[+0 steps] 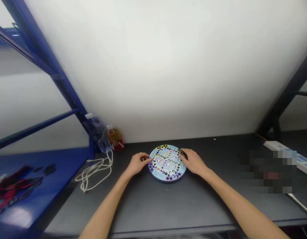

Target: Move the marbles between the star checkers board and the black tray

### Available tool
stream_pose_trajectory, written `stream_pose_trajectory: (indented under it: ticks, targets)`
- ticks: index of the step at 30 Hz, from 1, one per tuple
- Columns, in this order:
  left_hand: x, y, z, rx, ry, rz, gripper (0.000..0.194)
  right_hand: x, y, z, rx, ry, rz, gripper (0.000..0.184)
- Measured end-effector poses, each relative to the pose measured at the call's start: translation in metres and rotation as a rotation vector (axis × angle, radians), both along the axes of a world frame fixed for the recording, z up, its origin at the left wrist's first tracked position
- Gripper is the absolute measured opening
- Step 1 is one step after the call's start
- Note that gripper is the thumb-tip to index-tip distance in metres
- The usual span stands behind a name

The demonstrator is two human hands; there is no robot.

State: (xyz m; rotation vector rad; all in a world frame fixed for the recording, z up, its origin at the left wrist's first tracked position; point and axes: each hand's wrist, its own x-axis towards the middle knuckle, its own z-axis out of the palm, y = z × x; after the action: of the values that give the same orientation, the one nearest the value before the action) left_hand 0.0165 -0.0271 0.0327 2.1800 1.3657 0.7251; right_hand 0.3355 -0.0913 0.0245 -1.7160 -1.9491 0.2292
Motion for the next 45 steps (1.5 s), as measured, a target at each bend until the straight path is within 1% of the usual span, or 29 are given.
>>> stream_pose_trajectory:
  ticks: [2,4,7,10,15,17,19,21,22,23,25,28,31,35,40,45]
  targets:
    - [0.005,-0.001,-0.001,0.061,0.023,-0.035,0.040,0.005,0.002,0.001,-0.052,-0.026,-0.029,0.042]
    - [0.009,-0.002,-0.002,0.095,0.046,-0.060,0.039,0.007,0.003,0.006,-0.072,-0.061,-0.051,0.042]
    - [0.014,-0.001,-0.004,0.154,0.097,-0.086,0.038,0.008,0.001,0.012,-0.085,-0.137,-0.119,0.046]
    - [0.017,0.000,-0.006,0.219,0.145,-0.085,0.039,0.005,-0.001,0.015,-0.091,-0.203,-0.195,0.050]
    - [0.023,0.001,-0.012,0.291,0.190,-0.080,0.043,0.005,-0.003,0.014,-0.061,-0.219,-0.194,0.050]
    - [0.021,0.002,-0.014,0.304,0.205,-0.081,0.044,0.011,0.000,0.010,-0.069,-0.195,-0.171,0.051]
    - [0.017,0.007,-0.016,0.315,0.227,-0.045,0.045,0.020,0.007,0.005,-0.062,-0.157,-0.150,0.052]
    - [0.009,0.017,-0.018,0.329,0.266,0.041,0.045,0.033,0.018,-0.004,-0.021,-0.141,-0.141,0.049]
    - [0.004,0.024,-0.019,0.341,0.296,0.097,0.044,0.040,0.025,-0.009,0.008,-0.152,-0.143,0.046]
    - [0.000,0.030,-0.019,0.353,0.332,0.166,0.043,0.047,0.032,-0.015,0.026,-0.183,-0.150,0.048]
    - [-0.005,0.044,-0.019,0.340,0.417,0.260,0.042,0.059,0.047,-0.027,-0.025,-0.254,-0.210,0.059]
    - [-0.007,0.058,-0.018,0.308,0.496,0.306,0.039,0.069,0.062,-0.042,-0.126,-0.310,-0.202,0.063]
    - [-0.005,0.063,-0.017,0.303,0.531,0.304,0.039,0.072,0.068,-0.050,-0.134,-0.331,-0.168,0.064]
    - [-0.006,0.061,-0.019,0.339,0.545,0.251,0.039,0.076,0.070,-0.053,-0.116,-0.347,-0.144,0.066]
    - [-0.007,0.058,-0.019,0.352,0.550,0.196,0.040,0.081,0.068,-0.053,-0.095,-0.356,-0.139,0.065]
    - [-0.007,0.060,-0.019,0.360,0.566,0.189,0.039,0.081,0.065,-0.050,-0.102,-0.356,-0.116,0.063]
